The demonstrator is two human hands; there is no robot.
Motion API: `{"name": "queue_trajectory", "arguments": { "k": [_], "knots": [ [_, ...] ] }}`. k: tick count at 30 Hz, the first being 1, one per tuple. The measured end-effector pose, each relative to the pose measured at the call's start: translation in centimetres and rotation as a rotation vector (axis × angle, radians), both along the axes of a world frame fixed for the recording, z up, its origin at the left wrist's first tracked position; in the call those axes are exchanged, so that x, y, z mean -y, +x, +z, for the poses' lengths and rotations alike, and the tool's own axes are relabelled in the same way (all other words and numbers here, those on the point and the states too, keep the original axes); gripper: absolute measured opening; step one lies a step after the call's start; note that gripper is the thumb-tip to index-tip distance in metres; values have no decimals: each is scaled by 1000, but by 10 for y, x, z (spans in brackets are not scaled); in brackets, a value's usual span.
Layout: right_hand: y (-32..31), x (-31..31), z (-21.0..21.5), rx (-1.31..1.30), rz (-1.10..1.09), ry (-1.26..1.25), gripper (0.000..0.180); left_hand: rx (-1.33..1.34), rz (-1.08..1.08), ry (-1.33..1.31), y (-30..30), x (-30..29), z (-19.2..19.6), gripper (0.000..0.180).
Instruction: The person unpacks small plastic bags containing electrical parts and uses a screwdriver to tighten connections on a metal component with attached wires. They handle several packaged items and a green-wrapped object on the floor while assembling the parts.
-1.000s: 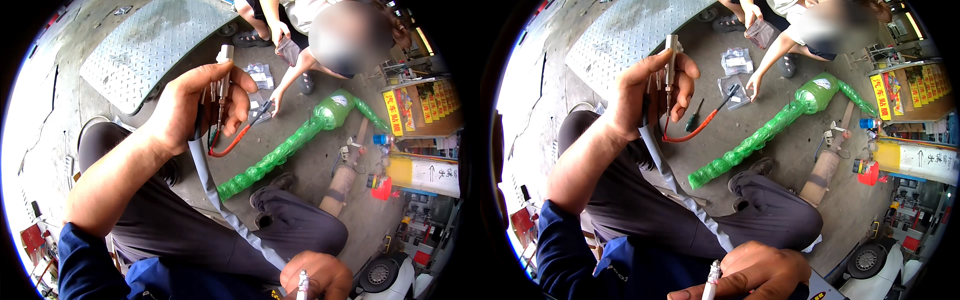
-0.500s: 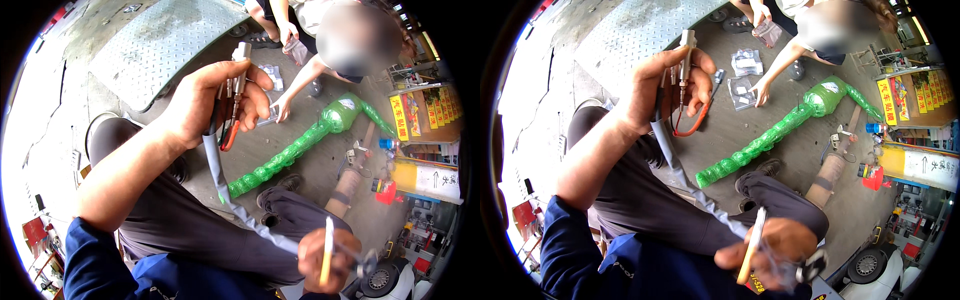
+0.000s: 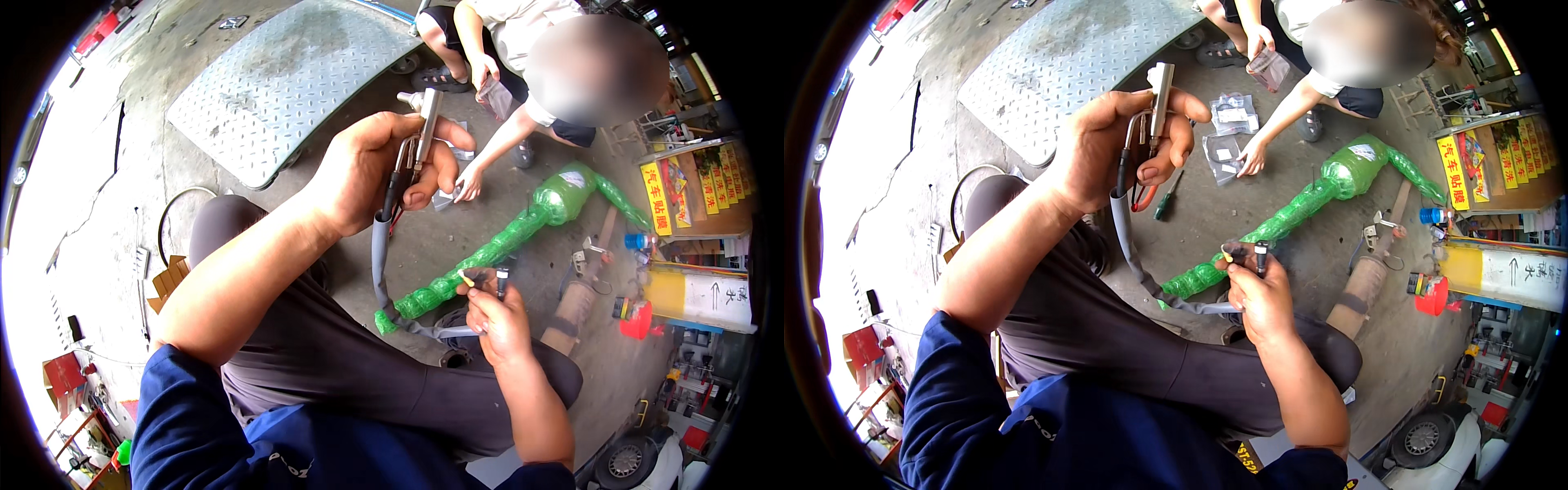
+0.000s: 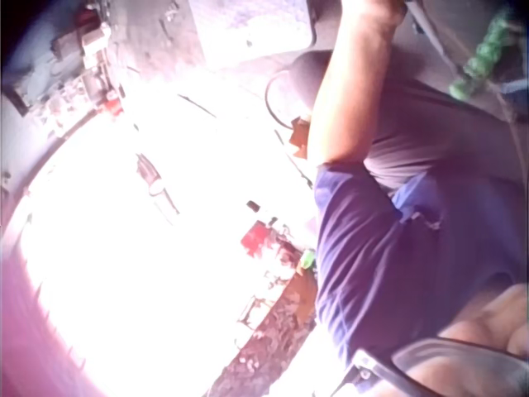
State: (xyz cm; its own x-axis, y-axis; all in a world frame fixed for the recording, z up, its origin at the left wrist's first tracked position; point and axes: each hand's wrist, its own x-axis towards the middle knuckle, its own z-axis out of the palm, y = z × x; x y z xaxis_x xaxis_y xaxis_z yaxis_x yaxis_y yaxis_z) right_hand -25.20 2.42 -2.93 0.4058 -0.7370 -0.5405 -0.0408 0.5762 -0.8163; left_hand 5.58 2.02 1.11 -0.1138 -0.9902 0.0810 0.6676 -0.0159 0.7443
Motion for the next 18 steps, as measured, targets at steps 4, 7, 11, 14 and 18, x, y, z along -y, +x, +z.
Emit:
{"name": "queue_trajectory", "arguments": {
  "k": [4,7,11,14,18],
  "knots": [
    [11,-5,-8,-13,68,76,29,57,23,24,-2,-6,8,59],
    [13,-9,-10,1,124,60,32,115,52,12,-1,-6,2,57],
    [16,-8,-4,50,162,-38,32,201,50,16,-3,-9,0,51],
    [15,-12,-1,23,212,-258,32,289,27,32,-11,-8,-7,47],
    [20,-19,16,13,301,-585,30,374,14,37,-19,-11,-6,45]
  ]
}}
